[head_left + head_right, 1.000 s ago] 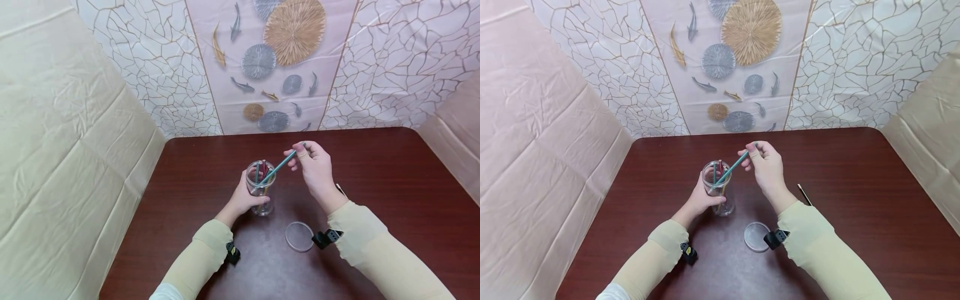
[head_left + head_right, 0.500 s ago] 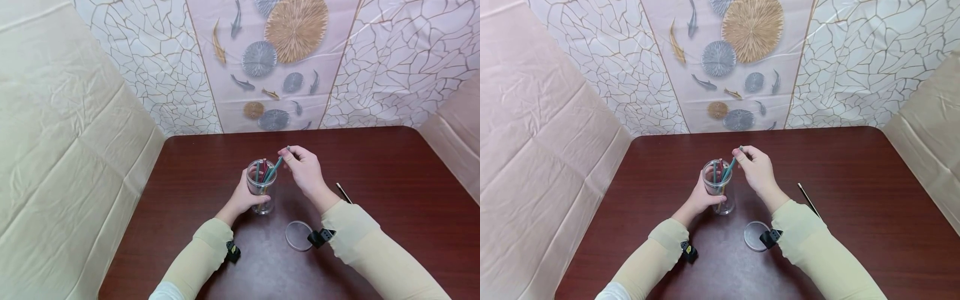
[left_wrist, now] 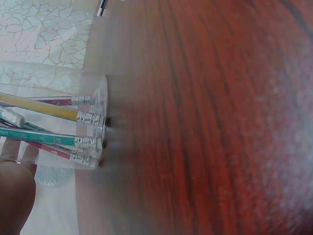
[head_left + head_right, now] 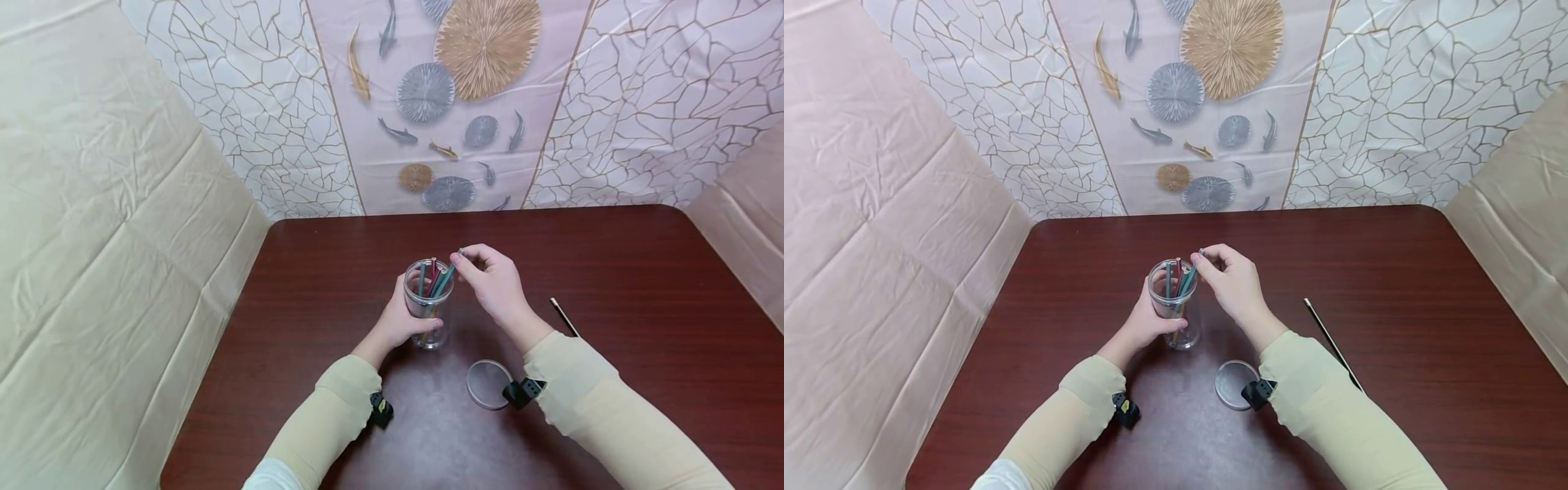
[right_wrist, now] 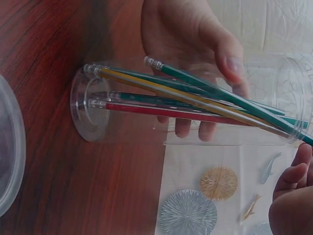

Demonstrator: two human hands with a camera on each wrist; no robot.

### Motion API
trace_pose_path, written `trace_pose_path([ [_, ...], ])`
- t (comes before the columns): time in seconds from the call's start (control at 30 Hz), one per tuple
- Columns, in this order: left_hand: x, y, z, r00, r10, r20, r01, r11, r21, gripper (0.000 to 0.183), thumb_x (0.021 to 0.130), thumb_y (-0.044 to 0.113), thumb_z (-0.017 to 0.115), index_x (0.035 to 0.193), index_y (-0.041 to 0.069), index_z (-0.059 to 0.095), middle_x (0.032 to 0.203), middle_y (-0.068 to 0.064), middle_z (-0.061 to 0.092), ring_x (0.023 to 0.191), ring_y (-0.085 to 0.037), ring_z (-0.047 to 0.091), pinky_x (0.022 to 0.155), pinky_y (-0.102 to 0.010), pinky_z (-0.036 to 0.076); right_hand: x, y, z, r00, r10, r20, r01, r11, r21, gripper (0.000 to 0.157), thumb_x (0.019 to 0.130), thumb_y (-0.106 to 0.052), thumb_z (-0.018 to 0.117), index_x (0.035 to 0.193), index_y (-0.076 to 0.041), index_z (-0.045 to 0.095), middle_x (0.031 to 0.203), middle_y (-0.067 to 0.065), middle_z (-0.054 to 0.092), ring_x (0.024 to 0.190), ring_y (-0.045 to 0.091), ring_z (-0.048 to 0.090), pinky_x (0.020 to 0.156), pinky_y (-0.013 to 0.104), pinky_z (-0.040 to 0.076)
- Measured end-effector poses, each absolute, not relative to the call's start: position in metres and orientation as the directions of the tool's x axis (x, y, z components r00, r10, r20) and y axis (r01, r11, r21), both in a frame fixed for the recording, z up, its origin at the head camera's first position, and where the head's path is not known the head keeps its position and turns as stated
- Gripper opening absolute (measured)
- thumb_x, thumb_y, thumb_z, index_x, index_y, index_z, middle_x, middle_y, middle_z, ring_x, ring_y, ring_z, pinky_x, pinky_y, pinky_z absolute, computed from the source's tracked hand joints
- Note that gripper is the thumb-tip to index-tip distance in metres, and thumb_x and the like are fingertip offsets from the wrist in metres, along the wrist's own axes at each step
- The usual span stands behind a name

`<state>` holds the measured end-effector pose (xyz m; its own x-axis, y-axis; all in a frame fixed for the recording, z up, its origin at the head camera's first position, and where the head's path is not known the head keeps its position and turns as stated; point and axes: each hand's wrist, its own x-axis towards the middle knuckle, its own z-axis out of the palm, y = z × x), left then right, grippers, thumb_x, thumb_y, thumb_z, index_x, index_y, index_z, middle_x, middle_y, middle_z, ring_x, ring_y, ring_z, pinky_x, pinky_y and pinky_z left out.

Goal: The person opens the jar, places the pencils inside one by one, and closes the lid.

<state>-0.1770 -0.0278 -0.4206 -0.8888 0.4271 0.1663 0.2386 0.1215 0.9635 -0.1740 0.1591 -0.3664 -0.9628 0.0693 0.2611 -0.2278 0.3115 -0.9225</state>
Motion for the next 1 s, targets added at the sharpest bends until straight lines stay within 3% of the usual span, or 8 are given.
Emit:
trace_pose_path([
  [0.23, -0.178, -0.028, -0.422, -0.893, 0.423, 0.153, 0.224, 0.123, 0.967, 0.089, 0.067, -0.002, 0.078, 0.137, -0.001, 0.023, 0.131, -0.022, 0.043, 0.118, -0.029, 0.046, 0.101, -0.035, 0.035, -0.173, 0.160, -0.371, -0.956, 0.045, 0.289, -0.254, 0.362, -0.897, 0.021, 0.087, -0.026, 0.067, 0.096, -0.006, 0.068, 0.079, 0.001, 0.061, 0.069, 0.013, 0.049, 0.055, 0.022, 0.040],
  [0.37, -0.179, -0.028, -0.423, -0.891, 0.422, 0.165, 0.237, 0.123, 0.964, 0.089, 0.067, -0.001, 0.079, 0.137, -0.002, 0.024, 0.130, -0.023, 0.044, 0.118, -0.031, 0.046, 0.101, -0.036, 0.035, -0.173, 0.166, -0.372, -0.951, 0.054, 0.305, -0.274, 0.316, -0.908, 0.023, 0.086, -0.019, 0.068, 0.102, -0.002, 0.067, 0.084, -0.002, 0.063, 0.069, 0.009, 0.052, 0.057, 0.019, 0.041],
  [0.6, -0.181, -0.028, -0.426, -0.886, 0.429, 0.178, 0.245, 0.107, 0.964, 0.089, 0.067, -0.001, 0.079, 0.137, 0.000, 0.024, 0.130, -0.024, 0.044, 0.119, -0.033, 0.046, 0.102, -0.036, 0.034, -0.169, 0.188, -0.373, -0.951, 0.129, 0.282, -0.250, 0.221, -0.943, 0.023, 0.089, -0.013, 0.065, 0.105, 0.003, 0.065, 0.076, -0.013, 0.060, 0.065, 0.006, 0.056, 0.058, 0.017, 0.045],
  [1.0, -0.181, -0.027, -0.431, -0.872, 0.437, 0.221, 0.281, 0.076, 0.957, 0.096, 0.066, -0.003, 0.078, 0.143, 0.003, 0.022, 0.130, -0.025, 0.045, 0.119, -0.031, 0.046, 0.102, -0.035, 0.033, -0.156, 0.224, -0.381, -0.941, 0.200, 0.275, -0.201, 0.324, -0.925, 0.029, 0.088, -0.018, 0.066, 0.105, 0.005, 0.063, 0.075, -0.016, 0.061, 0.066, 0.005, 0.055, 0.059, 0.015, 0.045],
])
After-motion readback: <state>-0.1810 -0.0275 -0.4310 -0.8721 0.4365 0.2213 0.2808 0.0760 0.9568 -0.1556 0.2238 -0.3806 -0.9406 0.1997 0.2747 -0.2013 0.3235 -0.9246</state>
